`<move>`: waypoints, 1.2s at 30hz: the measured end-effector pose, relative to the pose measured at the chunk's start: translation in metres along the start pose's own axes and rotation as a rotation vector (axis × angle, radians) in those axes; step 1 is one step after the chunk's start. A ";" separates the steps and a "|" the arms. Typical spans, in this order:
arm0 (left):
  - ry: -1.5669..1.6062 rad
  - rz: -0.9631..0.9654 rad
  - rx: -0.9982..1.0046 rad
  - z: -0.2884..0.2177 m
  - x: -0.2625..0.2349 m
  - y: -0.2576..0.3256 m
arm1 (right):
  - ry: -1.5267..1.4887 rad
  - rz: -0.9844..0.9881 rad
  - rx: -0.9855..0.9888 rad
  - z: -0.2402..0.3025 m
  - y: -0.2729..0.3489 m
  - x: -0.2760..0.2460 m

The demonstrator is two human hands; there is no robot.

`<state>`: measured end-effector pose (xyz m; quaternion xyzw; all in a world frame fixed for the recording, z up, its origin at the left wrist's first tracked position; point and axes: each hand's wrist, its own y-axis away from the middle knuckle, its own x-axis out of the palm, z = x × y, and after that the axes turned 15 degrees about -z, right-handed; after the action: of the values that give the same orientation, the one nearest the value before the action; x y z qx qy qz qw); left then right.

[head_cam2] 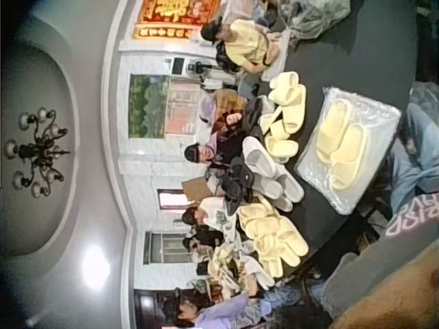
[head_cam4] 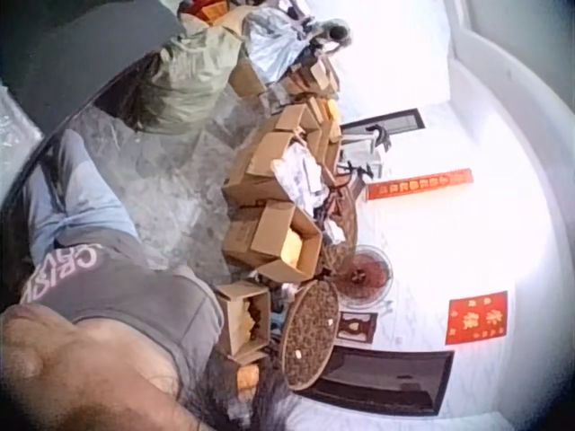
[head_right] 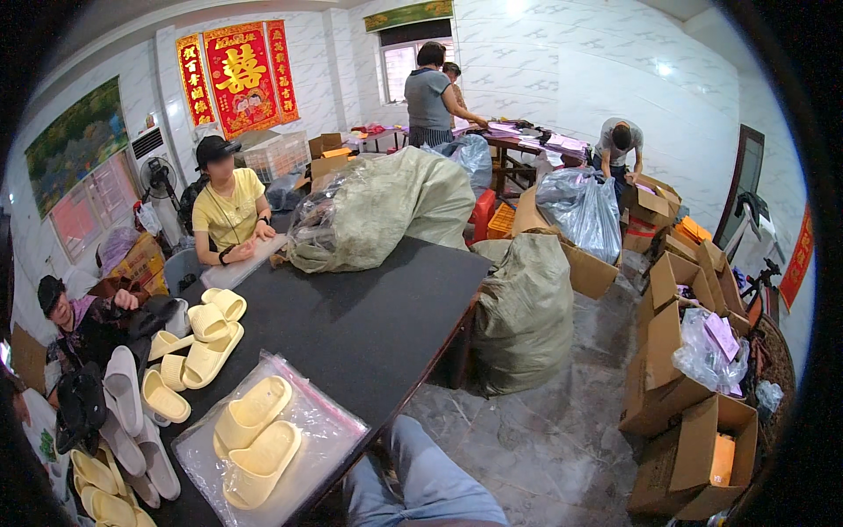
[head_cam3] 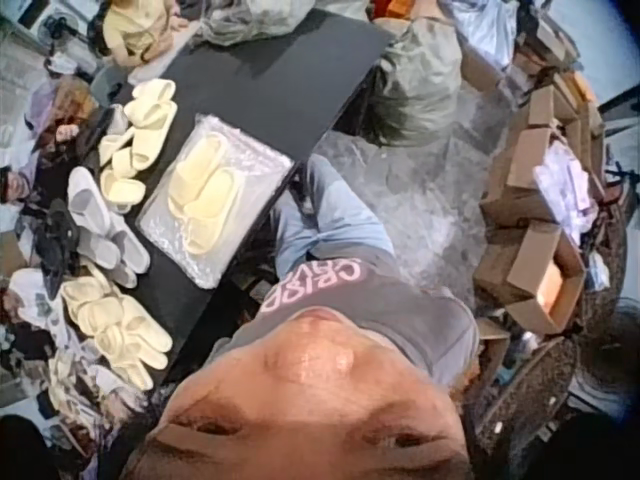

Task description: The recorder packs multiple pairs of plastic sandals into plastic bags and then places the bags into a large sack.

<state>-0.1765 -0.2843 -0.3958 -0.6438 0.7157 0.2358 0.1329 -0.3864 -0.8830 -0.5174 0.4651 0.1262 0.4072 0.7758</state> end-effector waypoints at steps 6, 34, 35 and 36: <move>-0.049 0.054 -0.122 0.027 0.001 0.092 | 0.164 0.054 0.116 -0.006 0.048 -0.042; -0.232 0.264 -0.752 -0.092 -0.016 0.215 | 0.780 0.618 0.799 0.135 -0.061 -0.068; -0.233 0.269 -0.758 -0.104 -0.015 0.208 | 0.796 0.642 0.808 0.151 -0.068 -0.063; -0.232 0.273 -0.763 -0.116 -0.014 0.200 | 0.812 0.666 0.815 0.169 -0.073 -0.057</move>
<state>-0.3586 -0.3197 -0.2567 -0.5152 0.6361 0.5705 -0.0677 -0.2883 -1.0477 -0.4982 0.5449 0.4020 0.6879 0.2613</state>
